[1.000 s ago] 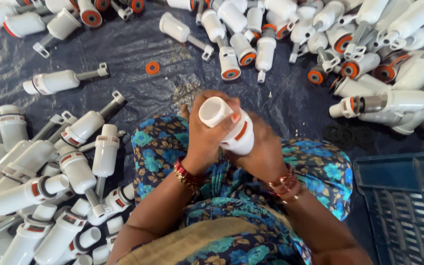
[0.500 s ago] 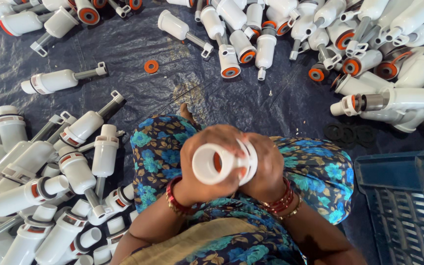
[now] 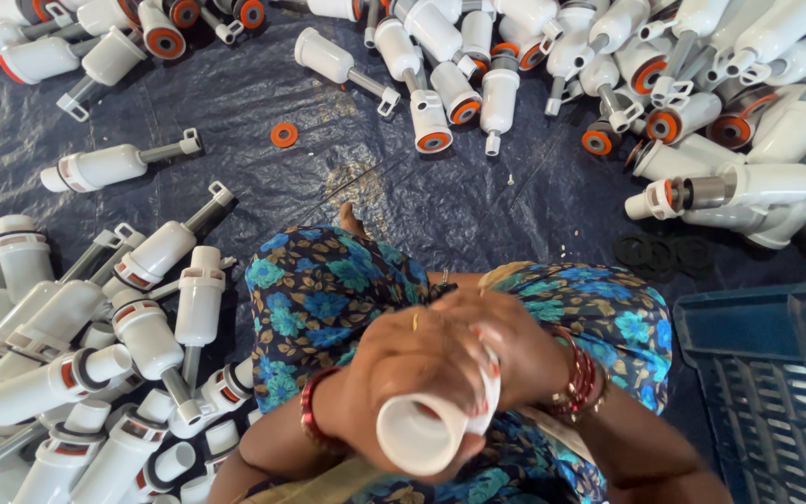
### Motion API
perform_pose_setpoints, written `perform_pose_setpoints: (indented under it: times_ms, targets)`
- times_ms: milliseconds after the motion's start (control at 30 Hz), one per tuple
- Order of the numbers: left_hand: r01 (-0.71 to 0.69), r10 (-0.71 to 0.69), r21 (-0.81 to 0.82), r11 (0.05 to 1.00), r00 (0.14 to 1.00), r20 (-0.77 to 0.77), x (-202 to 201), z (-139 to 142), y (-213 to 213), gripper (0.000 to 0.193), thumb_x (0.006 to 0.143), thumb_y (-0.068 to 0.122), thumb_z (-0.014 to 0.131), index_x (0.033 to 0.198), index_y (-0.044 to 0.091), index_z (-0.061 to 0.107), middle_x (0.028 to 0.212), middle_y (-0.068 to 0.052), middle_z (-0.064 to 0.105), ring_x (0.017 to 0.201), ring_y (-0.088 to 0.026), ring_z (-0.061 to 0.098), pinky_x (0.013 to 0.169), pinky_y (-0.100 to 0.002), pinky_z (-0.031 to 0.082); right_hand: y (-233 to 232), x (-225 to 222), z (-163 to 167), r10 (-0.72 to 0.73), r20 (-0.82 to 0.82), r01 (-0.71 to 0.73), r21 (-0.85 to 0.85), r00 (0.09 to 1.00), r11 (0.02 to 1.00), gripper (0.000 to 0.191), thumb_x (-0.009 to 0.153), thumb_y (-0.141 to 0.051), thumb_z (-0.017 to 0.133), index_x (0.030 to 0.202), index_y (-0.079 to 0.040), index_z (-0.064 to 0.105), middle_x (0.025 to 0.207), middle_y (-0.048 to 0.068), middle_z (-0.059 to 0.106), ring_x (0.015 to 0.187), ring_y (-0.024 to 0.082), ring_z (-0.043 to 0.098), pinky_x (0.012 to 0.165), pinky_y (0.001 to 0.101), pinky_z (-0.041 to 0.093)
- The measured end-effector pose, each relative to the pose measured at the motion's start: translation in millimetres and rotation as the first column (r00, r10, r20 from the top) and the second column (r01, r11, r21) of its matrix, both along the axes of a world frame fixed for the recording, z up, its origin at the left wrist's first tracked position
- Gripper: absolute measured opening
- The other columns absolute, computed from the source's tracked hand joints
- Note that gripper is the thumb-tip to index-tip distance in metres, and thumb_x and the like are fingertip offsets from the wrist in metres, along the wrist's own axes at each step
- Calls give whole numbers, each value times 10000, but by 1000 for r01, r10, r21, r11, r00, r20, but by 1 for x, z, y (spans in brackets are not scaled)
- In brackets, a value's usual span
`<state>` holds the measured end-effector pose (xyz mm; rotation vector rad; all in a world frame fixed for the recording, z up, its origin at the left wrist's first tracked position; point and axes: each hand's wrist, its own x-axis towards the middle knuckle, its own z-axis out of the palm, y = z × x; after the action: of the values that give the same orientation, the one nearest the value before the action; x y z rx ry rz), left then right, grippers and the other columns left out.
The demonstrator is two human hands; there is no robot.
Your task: The person sits on the floor and assembles white plastic components by inserting orange rings and white caps into cylindrical bodies. The person handles the parts one at a time, fitting them together by hand and placing the finished units aside.
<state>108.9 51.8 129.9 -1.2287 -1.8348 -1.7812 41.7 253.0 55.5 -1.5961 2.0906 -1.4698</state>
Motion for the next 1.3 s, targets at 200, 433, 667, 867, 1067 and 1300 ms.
perform_pose_setpoints:
  times_ms: [200,433,667,867,1067,1300]
  targets:
    - [-401,383,-236,885,916,-119,-73,-65,24,393,776,295,904,1055,145,672,1150,-32,721,1183,-257,690,1017,-421,531,10,-62,-31,-225,-322,281,139,919,950,389,853,-184,722,1226,-87,679,1319,114,676,1346,299,584,1204,471,436]
    - [-594,651,-308,743,749,125,-128,-173,51,439,708,363,964,976,153,687,1123,-77,740,1075,-266,705,931,-399,545,199,-122,-112,-868,-126,832,379,480,405,491,894,-259,822,1308,-42,669,1278,157,687,1143,271,671,966,387,538]
    - [-455,531,-276,847,762,372,-135,-217,45,557,716,321,931,1136,85,650,1137,-82,722,1086,-251,701,959,-384,543,288,-129,-216,-793,514,725,402,326,559,548,862,-239,795,1332,-21,615,1245,168,662,1123,244,671,912,365,546]
    - [-423,500,-278,863,795,344,-135,-218,39,535,760,293,914,1172,84,643,1195,-95,704,1189,-273,678,1027,-403,525,267,-135,-233,-594,-606,846,427,530,319,435,1006,-137,598,1437,-180,643,1456,217,625,1228,408,630,1063,461,508]
    - [-424,503,-283,861,793,343,-138,-217,41,545,761,289,902,1188,90,628,1205,-90,699,1174,-276,677,1024,-407,523,254,-115,-240,-748,-464,818,547,474,180,355,941,-245,664,1284,-159,682,1404,211,621,1241,425,601,1028,493,501]
    - [-407,489,-281,869,791,367,-140,-217,41,561,764,319,896,1206,92,635,1170,-92,697,1120,-277,680,986,-411,532,260,-119,-244,-619,-639,848,523,457,87,244,898,-294,721,1079,-130,715,1353,194,621,1204,430,589,939,511,509]
